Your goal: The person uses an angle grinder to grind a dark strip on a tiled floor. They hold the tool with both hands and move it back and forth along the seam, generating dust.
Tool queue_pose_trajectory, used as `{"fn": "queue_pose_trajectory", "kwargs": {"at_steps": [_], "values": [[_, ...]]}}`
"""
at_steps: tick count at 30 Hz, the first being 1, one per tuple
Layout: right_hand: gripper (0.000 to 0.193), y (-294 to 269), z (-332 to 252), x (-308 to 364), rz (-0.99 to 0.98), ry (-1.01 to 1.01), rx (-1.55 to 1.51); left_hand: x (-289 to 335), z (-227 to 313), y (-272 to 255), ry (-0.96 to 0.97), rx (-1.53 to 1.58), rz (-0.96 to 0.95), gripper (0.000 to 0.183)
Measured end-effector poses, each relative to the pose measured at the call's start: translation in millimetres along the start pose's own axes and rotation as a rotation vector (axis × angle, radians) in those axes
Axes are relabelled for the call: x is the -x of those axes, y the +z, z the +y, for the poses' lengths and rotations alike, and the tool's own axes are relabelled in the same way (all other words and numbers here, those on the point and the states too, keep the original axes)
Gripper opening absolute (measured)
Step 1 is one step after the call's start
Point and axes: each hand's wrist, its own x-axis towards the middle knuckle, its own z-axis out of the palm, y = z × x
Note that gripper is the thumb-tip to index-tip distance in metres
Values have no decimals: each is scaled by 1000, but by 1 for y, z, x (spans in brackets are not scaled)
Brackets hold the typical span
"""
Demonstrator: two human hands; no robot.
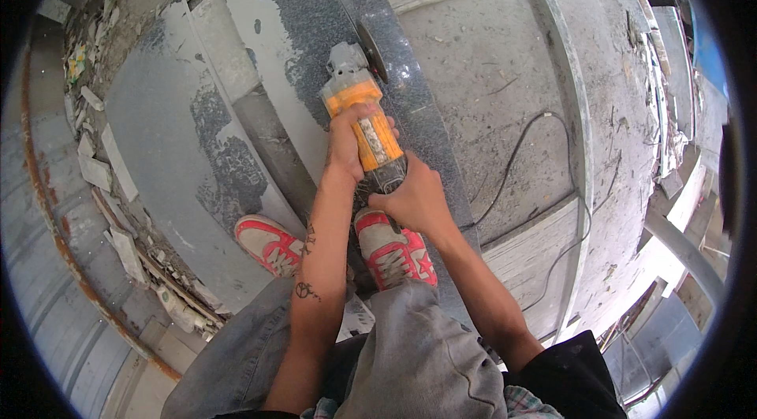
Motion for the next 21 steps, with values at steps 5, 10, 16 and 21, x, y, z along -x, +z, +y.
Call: {"fn": "queue_pose_trajectory", "kwargs": {"at_steps": [5,10,16,21], "values": [[60,5,2,-6,9,-12,-11,-8,3,-6,2,26,-55,39],[60,1,-11,-30,-36,-19,0,-24,23,-1,37,-13,-53,39],[61,2,2,-11,7,-26,24,-11,5,-2,4,11,-46,42],[62,1,3,2,-16,3,-17,6,-4,-1,13,-31,-33,44]]}}
